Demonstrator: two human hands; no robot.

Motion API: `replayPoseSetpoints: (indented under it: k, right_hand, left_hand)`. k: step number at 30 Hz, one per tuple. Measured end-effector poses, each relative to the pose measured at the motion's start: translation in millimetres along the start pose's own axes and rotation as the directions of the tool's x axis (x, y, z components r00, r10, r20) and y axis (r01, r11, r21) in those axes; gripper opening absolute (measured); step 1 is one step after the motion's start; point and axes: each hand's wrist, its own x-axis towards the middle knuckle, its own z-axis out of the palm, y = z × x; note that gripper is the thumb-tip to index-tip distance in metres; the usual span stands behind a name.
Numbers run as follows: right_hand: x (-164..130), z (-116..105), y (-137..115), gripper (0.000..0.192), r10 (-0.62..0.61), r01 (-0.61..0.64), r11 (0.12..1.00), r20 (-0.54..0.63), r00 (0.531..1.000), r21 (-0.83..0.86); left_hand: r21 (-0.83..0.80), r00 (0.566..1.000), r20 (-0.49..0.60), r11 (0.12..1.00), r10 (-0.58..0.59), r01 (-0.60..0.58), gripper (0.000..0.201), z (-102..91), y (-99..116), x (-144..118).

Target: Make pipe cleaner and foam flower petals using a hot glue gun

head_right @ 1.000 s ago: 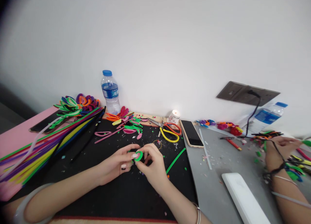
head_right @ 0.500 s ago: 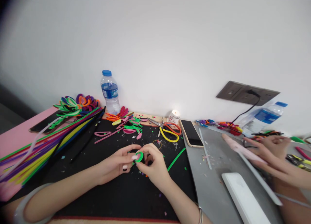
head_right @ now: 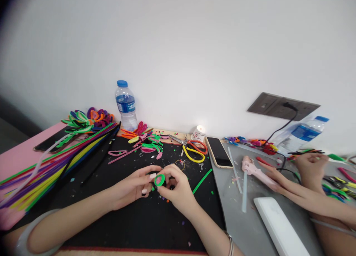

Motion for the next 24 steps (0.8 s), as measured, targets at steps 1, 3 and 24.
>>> replayPoseSetpoints:
  k: [1,3,24]
  right_hand:
    - [0.1,-1.4,1.1,0.020,0.008,-0.009,1.000,0.020,1.000,0.015]
    - [0.5,-4.8,3.4,0.018,0.024,-0.026,0.999,0.062,0.998,0.030]
    - [0.8,-12.8,3.5,0.017,0.150,-0.187,0.975,0.264,0.953,0.120]
  left_hand:
    - [0.005,1.000,0.002,1.000,0.000,0.000,0.038,-0.2,0.0,0.0]
    - [0.019,1.000,0.005,1.000,-0.002,0.002,0.038,-0.5,0.0,-0.1]
    - [0.121,0.993,0.083,0.990,-0.087,0.076,0.046,-0.4,0.5,-1.1]
